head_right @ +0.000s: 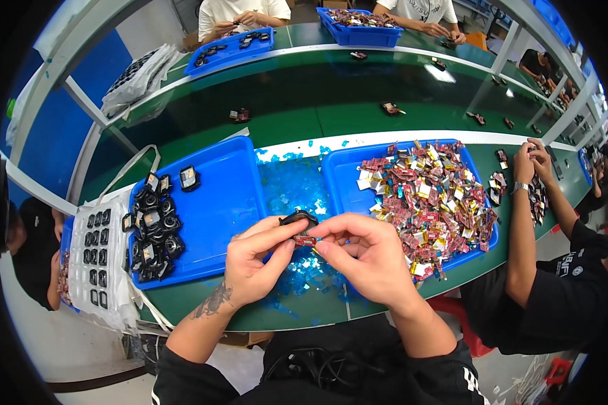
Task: Attaching stickers to small electronic components on an assembly line.
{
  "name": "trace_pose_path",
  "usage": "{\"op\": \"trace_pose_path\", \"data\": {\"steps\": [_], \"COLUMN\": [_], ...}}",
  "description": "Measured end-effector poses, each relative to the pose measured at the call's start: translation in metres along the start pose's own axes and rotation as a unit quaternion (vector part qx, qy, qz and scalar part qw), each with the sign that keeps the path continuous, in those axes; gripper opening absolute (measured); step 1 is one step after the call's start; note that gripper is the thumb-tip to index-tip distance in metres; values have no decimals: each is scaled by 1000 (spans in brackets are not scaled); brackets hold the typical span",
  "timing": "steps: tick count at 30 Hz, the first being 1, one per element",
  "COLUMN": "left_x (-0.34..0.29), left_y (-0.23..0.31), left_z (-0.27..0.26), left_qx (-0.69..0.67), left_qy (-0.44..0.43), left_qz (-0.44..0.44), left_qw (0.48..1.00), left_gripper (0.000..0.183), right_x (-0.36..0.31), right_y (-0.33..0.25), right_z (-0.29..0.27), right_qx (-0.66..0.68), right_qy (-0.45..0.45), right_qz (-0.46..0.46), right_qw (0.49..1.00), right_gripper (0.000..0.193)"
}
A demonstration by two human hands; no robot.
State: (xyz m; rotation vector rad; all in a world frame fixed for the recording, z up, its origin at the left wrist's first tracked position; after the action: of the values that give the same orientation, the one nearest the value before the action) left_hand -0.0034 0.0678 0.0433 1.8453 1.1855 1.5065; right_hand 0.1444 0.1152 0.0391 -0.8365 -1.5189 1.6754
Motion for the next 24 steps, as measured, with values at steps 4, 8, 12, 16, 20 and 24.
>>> {"op": "trace_pose_path", "data": {"steps": [4,8,12,16,20,24], "left_x": [-7,-8,-4,0,-3,-4], "left_y": [-16,-20,-11,1,-5,-10], "left_z": [9,14,13,15,14,21], "left_qx": [-97,-149,-64,23,61,-24], "left_qy": [-35,-50,-53,-50,-77,-67], "left_qz": [-108,-158,-74,-33,-79,-148], "left_qw": [989,975,994,998,992,986], "left_gripper": [38,40,35,27,21,12], "right_x": [0,-2,-1,-2,3,0], "right_y": [7,15,15,17,17,25], "right_z": [-2,-5,-11,-10,-17,-17], "right_qx": [-7,-29,8,32,19,57], "right_qy": [-43,-49,-33,-53,-49,-44], "right_qz": [16,17,19,76,53,50], "right_qw": [999,998,999,995,997,996], "right_gripper": [15,13,11,10,10,9]}}
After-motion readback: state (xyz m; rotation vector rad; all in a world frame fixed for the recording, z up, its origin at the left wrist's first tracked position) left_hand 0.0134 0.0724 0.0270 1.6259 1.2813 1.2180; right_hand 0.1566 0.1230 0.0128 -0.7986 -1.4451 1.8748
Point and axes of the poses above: each hand's wrist, its own x-axis towards the middle knuckle, its own z-axis out of the palm, y = z × x, the point moved 8 cm from there along x, towards the middle knuckle, and after that the axes turned 3 degrees about z, right-handed, at the moved point
